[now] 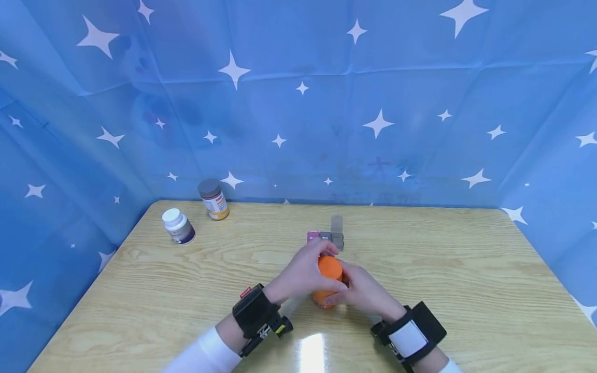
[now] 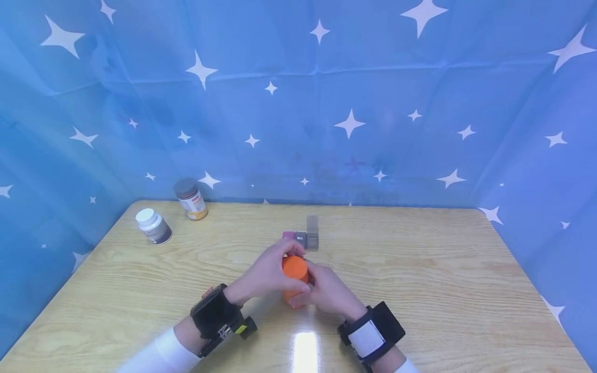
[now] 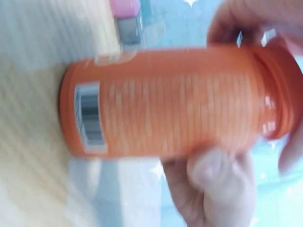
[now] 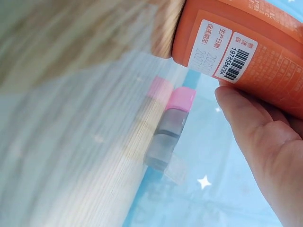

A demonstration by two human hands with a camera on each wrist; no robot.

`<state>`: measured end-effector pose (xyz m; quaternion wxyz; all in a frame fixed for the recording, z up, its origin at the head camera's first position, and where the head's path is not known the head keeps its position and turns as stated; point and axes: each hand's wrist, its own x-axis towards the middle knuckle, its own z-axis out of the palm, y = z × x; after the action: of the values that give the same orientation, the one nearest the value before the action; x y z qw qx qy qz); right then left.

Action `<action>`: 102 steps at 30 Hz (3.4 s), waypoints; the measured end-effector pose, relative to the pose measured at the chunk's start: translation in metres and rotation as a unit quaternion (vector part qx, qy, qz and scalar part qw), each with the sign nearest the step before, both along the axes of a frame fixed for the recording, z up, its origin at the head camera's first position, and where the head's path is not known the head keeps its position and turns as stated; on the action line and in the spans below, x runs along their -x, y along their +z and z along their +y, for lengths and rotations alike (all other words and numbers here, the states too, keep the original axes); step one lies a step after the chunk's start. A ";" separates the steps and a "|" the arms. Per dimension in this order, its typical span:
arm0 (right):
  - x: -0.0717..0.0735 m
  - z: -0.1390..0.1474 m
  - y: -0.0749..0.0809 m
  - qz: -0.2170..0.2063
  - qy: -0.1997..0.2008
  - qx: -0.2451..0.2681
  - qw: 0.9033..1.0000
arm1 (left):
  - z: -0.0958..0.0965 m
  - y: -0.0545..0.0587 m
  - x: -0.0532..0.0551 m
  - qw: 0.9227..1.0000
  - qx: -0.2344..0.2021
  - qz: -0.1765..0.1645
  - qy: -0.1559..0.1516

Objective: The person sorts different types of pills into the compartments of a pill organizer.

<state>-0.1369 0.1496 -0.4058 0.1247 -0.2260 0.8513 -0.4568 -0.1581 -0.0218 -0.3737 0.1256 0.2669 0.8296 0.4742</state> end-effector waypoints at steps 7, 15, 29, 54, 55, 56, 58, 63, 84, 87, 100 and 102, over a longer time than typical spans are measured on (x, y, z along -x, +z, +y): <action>0.001 0.000 0.000 0.016 0.000 -0.021 1.000 | 0.005 -0.001 -0.011 0.997 0.006 0.007 0.072; 0.002 -0.001 0.000 0.024 0.000 -0.032 0.999 | 0.004 0.002 -0.009 0.997 0.028 0.019 0.067; 0.002 -0.001 0.000 -0.006 -0.016 -0.011 1.000 | -0.042 0.036 0.016 0.988 -0.118 -0.081 0.054; 0.000 -0.003 0.001 0.005 -0.024 -0.020 1.000 | -0.151 -0.030 0.014 0.986 0.140 -0.071 0.063; 0.000 -0.003 0.001 0.007 -0.023 -0.021 0.999 | -0.151 -0.032 0.014 0.985 0.144 -0.066 0.068; 0.000 -0.003 0.001 0.008 -0.023 -0.021 0.999 | -0.151 -0.033 0.013 0.985 0.145 -0.062 0.074; 0.000 -0.003 0.002 0.011 -0.020 -0.021 1.000 | -0.151 -0.034 0.011 0.985 0.151 -0.043 0.074; 0.000 -0.003 0.002 0.010 -0.018 -0.017 1.000 | -0.153 -0.038 0.006 0.979 0.189 0.017 0.073; 0.001 -0.003 0.000 -0.003 -0.021 -0.015 1.000 | -0.095 -0.003 0.044 0.975 0.186 0.075 0.098; 0.001 -0.004 -0.001 -0.002 -0.022 -0.016 1.000 | -0.070 -0.002 0.060 0.972 0.191 0.107 0.089; 0.001 -0.005 0.001 -0.008 -0.022 -0.016 1.000 | -0.008 -0.022 0.090 0.958 0.251 0.134 0.030; 0.000 -0.004 0.001 -0.007 -0.023 -0.018 1.000 | -0.006 -0.024 0.090 0.956 0.256 0.138 0.026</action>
<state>-0.1371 0.1451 -0.4047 0.1243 -0.2008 0.8632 -0.4462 -0.2480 -0.0279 -0.3972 0.0612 0.2670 0.9392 0.2072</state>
